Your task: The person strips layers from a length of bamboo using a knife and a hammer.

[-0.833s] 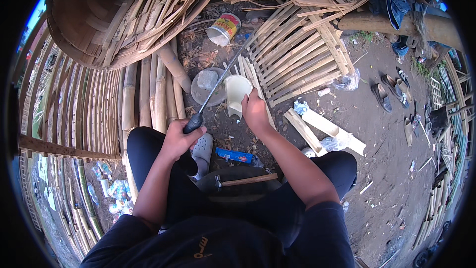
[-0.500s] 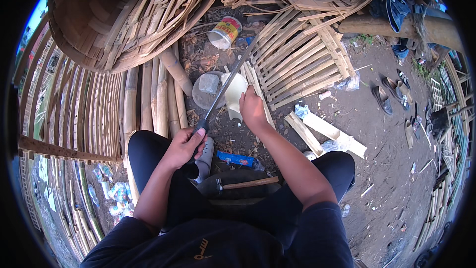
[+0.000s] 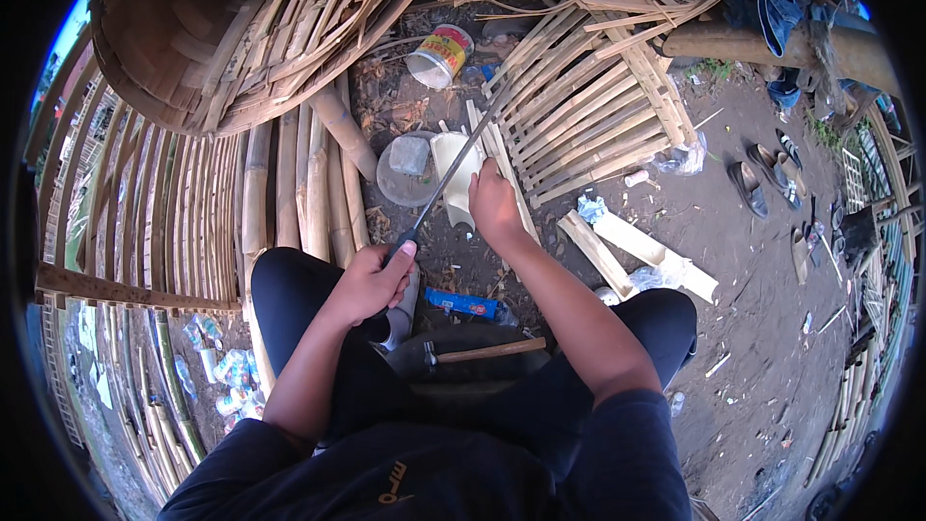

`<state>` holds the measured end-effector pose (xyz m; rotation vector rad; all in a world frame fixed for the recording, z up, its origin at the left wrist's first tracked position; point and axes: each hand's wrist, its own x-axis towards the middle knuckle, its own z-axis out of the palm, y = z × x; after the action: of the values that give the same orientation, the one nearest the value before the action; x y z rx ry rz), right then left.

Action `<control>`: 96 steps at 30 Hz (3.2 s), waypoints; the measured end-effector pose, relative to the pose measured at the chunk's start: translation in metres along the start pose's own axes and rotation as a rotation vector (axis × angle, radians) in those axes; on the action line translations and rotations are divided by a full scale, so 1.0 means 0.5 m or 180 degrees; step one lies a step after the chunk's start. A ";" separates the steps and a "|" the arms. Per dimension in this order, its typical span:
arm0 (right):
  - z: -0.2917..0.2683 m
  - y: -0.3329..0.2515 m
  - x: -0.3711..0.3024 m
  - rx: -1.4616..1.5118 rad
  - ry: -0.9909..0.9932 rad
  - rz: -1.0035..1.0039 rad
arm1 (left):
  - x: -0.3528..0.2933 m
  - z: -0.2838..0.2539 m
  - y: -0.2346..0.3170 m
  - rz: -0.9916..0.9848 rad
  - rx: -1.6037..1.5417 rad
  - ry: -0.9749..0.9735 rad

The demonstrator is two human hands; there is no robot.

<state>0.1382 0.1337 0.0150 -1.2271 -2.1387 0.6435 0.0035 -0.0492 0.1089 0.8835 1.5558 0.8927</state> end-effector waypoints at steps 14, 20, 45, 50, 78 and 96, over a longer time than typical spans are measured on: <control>-0.001 0.003 0.003 -0.0058 -0.0046 0.0044 | -0.006 -0.003 0.009 -0.0009 -0.0035 0.0078; -0.001 0.001 0.003 -0.0060 -0.0100 0.0117 | -0.006 -0.005 0.024 -0.0060 0.0010 -0.0027; 0.075 0.128 -0.435 -0.1380 -0.4407 -0.1373 | -0.009 -0.022 0.028 -0.0106 -0.0199 -0.0577; 0.053 0.126 -0.448 -0.1269 -0.3439 -0.1222 | -0.009 -0.031 0.028 0.0036 -0.0144 -0.0388; -0.327 -0.118 -0.069 0.0276 -0.0422 0.0066 | -0.014 -0.043 0.074 0.0221 0.0252 0.0298; -0.371 -0.206 -0.045 0.0489 0.0709 -0.0363 | -0.020 -0.025 0.072 0.0257 0.0154 0.0109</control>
<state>0.2139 0.0887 0.2096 -1.0352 -1.9217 0.5811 -0.0046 -0.0433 0.1472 0.9759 1.5863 0.9353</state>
